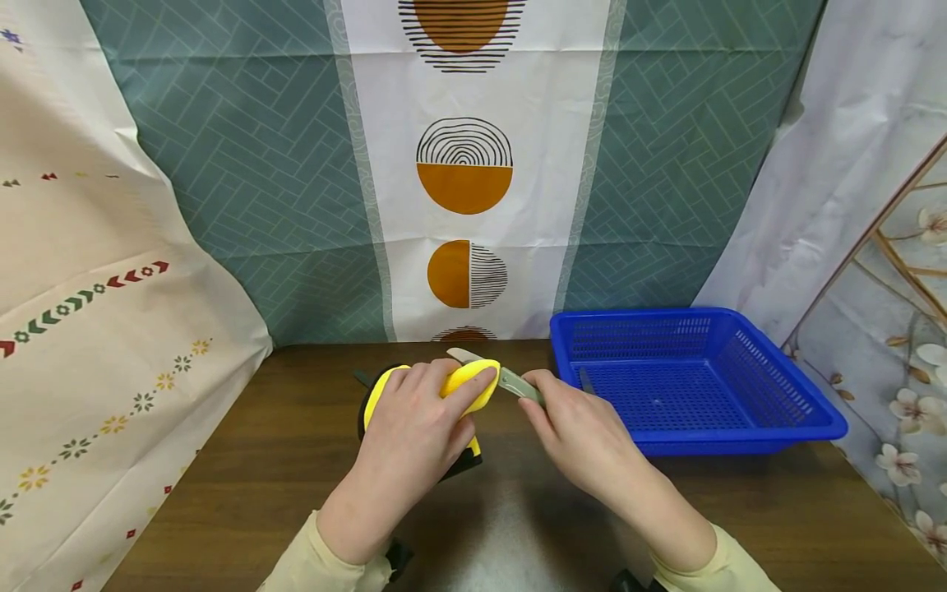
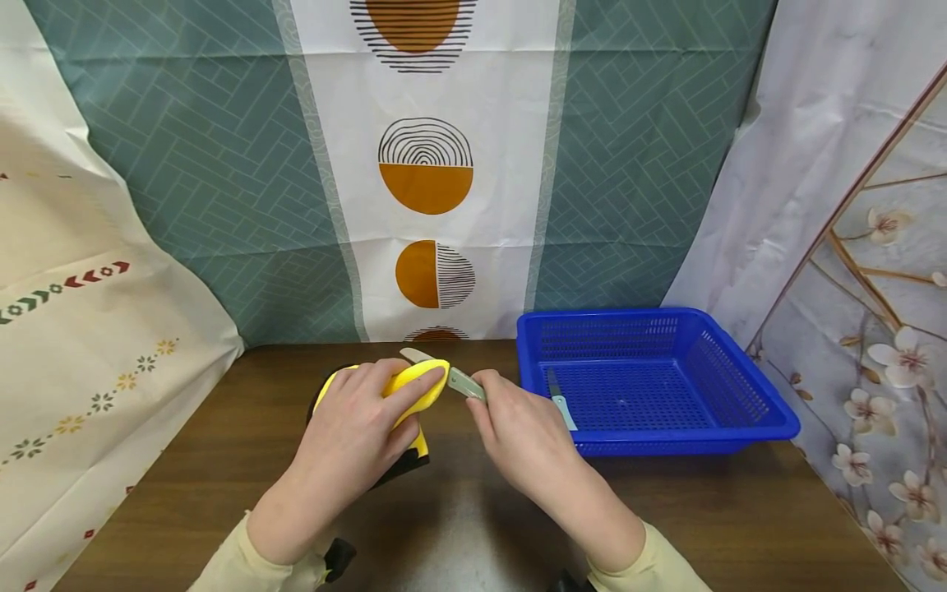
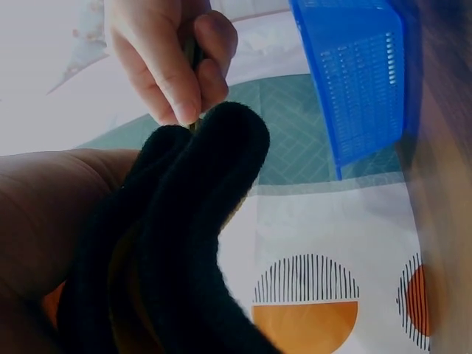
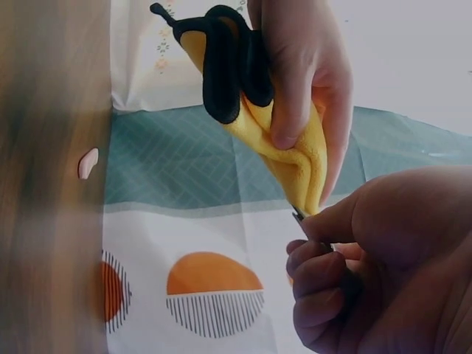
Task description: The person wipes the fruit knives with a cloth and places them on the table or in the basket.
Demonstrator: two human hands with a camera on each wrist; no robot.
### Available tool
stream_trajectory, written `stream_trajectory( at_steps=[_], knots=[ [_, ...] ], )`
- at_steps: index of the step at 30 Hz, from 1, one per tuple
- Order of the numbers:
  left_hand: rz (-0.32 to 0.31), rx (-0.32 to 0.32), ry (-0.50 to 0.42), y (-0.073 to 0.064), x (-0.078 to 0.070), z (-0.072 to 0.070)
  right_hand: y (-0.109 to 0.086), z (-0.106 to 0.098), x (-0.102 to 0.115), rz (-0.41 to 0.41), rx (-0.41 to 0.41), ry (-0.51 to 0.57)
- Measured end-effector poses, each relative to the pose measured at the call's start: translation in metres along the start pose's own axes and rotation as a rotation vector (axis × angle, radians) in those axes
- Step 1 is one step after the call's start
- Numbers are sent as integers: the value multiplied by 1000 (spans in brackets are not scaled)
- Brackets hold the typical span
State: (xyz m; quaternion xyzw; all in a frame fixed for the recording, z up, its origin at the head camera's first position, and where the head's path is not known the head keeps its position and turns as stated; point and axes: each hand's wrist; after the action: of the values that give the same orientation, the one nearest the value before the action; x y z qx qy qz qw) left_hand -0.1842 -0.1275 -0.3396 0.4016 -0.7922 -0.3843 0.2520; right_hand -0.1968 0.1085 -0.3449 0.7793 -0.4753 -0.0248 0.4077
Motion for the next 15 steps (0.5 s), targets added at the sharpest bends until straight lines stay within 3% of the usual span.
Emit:
stream_trajectory(
  at_steps=[15],
  knots=[
    [-12,-41,11,-1,10,0,0,-2,-1,-8,-5,13]
  ],
)
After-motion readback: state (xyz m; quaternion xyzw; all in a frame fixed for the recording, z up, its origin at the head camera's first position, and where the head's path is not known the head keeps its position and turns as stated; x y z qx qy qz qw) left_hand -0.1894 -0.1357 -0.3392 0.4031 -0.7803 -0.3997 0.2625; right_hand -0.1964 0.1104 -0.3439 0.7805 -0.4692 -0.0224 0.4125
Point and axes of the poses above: each hand's wrist, its own y-axis towards the middle knuckle, its own z-axis out of the palm, x = y × z, and after that the axes turned 15 degrees about -x, right-handed
